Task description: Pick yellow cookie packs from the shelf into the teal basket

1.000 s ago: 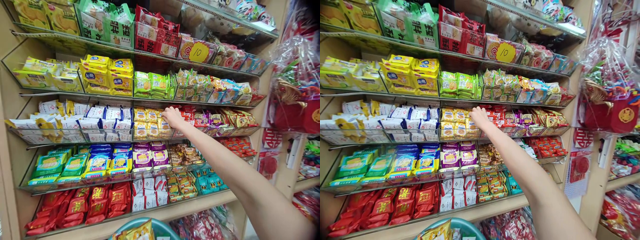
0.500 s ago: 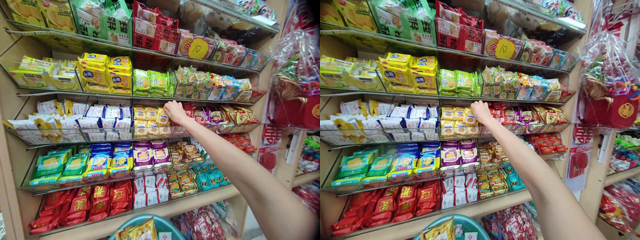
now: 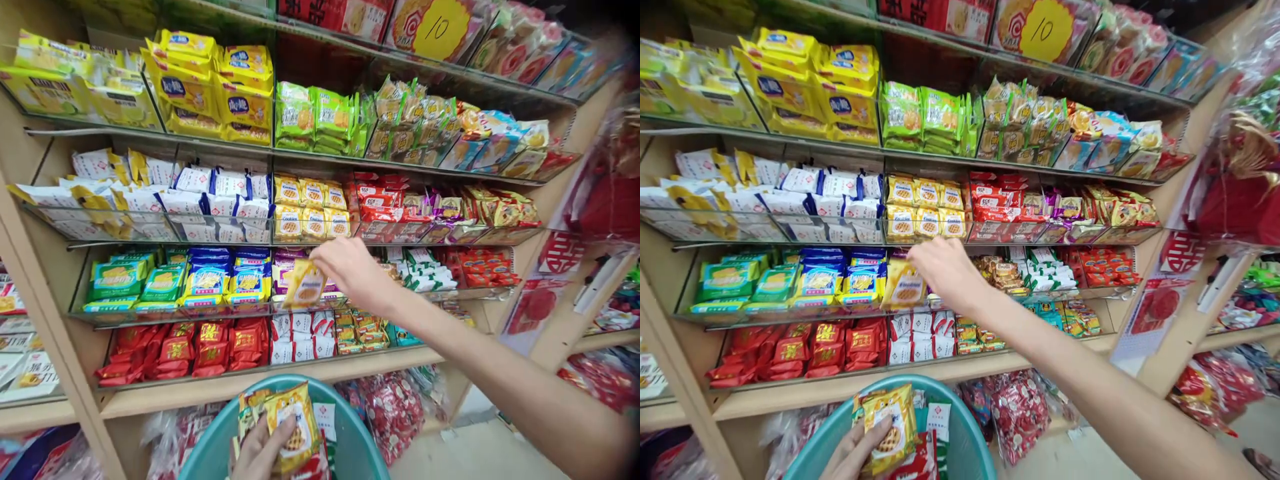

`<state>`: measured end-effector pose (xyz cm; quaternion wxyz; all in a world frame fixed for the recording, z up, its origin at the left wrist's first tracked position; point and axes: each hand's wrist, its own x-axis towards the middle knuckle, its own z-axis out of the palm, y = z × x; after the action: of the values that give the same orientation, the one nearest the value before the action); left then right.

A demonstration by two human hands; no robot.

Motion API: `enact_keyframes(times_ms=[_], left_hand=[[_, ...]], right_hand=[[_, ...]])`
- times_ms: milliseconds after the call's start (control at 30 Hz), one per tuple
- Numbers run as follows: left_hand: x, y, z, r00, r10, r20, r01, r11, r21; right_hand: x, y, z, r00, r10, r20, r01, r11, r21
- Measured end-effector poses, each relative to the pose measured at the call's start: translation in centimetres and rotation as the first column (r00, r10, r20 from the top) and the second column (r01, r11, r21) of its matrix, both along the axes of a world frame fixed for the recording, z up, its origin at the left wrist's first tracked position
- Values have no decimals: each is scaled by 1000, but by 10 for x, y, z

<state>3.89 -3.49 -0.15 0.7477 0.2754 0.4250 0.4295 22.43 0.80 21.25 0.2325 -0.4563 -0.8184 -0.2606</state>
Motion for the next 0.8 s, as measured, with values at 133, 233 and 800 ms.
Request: enact_keyframes(times_ms=[133, 233, 800], left_hand=[[0, -10, 5, 998, 0, 56, 1, 1000, -17], [-4, -15, 2, 998, 68, 13, -67, 997, -39], [-14, -19, -8, 980, -54, 189, 92, 976, -197]], right_hand=[[-24, -34, -48, 978, 121, 170, -86, 976, -198], [-35, -48, -67, 966, 212, 150, -151, 927, -343], [-51, -1, -150, 963, 253, -88, -222, 568, -793]])
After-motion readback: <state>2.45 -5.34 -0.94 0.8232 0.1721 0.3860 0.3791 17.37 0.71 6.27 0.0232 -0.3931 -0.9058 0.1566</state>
